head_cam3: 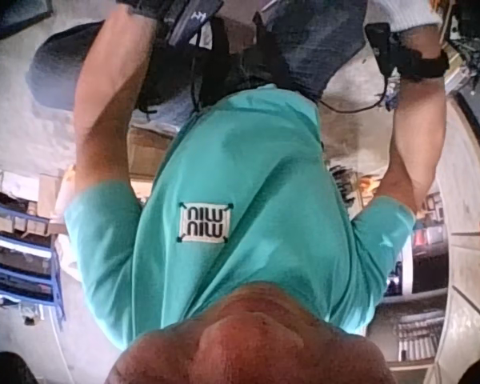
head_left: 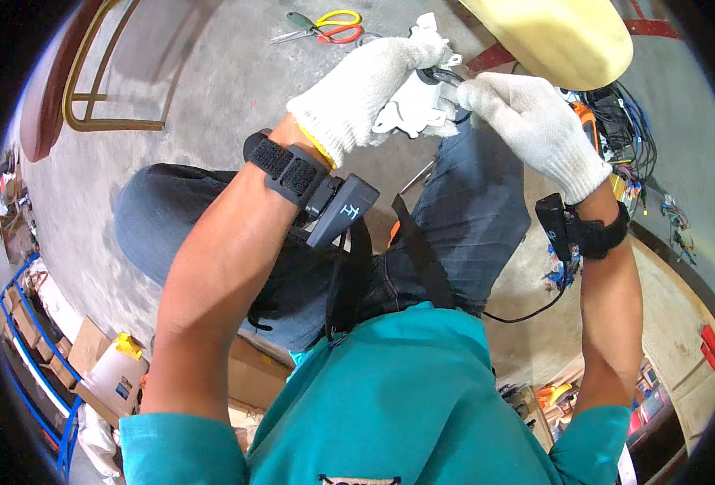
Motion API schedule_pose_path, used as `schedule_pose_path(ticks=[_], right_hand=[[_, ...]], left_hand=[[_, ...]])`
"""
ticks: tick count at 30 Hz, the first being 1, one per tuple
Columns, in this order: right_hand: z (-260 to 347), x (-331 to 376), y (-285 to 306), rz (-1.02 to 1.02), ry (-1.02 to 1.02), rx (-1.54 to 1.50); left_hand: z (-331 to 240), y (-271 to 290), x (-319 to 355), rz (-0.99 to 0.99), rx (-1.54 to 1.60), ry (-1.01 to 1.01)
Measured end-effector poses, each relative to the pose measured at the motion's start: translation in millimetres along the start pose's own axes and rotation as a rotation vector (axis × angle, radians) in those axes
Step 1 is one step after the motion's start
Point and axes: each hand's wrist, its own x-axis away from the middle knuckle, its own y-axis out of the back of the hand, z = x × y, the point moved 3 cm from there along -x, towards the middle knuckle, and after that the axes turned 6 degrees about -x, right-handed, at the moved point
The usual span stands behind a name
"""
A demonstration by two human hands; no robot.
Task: The recorder uses a screwdriver to disassemble a black and white mechanical component in a workshop.
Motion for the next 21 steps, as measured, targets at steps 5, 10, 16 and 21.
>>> schedule_pose_path(ticks=[5,10,16,21], right_hand=[[2,-3,-2,0.019,0.023,0.11],[1,0,-6,-0.003,0.044,0.054],[7,0,-9,0.017,0.051,0.14],[7,-1,-11,0.001,0.095,0.218]], left_hand=[[2,-4,1,0.014,0.11,-0.035],[0,-6,10,0.054,0.028,-0.02],[7,1,1,0.048,0.051,-0.055],[8,3,0,0.026,-0.05,0.006]])
